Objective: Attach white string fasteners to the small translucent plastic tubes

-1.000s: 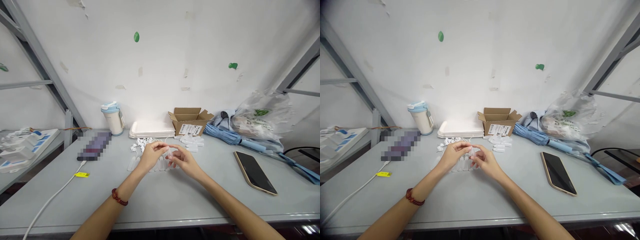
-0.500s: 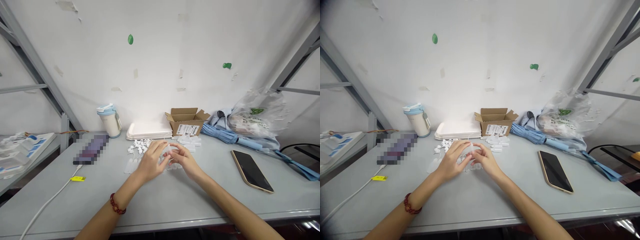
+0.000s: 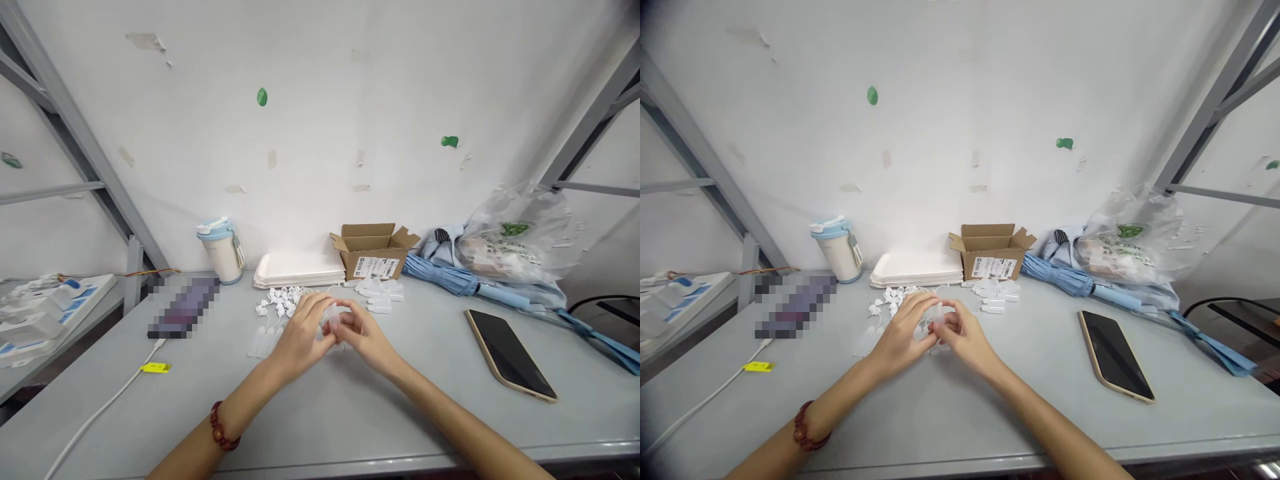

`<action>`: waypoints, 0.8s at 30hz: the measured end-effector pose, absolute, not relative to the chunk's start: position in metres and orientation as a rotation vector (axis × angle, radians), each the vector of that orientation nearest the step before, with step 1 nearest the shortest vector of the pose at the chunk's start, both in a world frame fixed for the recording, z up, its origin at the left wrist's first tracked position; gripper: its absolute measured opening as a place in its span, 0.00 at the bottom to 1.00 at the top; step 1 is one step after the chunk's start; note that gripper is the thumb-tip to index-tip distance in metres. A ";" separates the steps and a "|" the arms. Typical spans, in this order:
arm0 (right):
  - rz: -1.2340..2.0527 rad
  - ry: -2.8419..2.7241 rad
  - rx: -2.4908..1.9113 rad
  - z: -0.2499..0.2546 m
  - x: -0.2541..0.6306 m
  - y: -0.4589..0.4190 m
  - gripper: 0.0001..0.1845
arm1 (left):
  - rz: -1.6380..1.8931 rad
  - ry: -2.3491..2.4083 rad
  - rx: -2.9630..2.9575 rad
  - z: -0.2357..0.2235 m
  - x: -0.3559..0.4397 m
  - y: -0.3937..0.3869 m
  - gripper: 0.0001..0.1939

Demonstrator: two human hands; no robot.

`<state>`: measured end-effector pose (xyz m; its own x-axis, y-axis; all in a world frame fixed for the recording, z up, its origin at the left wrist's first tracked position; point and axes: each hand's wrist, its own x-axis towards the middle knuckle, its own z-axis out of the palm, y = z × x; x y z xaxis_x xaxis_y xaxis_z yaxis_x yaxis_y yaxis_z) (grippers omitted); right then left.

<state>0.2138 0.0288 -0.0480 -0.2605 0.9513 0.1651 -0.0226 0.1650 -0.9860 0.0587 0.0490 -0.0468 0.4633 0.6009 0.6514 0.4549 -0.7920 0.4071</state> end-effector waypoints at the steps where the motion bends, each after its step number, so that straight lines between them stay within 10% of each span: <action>1: 1.189 -1.573 -0.966 -0.049 0.212 0.026 0.20 | 1.204 0.923 2.528 -0.046 0.053 0.046 0.22; 24: 1.033 -2.665 -0.633 -0.058 0.166 -0.019 0.47 | 0.595 1.311 2.138 -0.056 -0.082 -0.034 0.27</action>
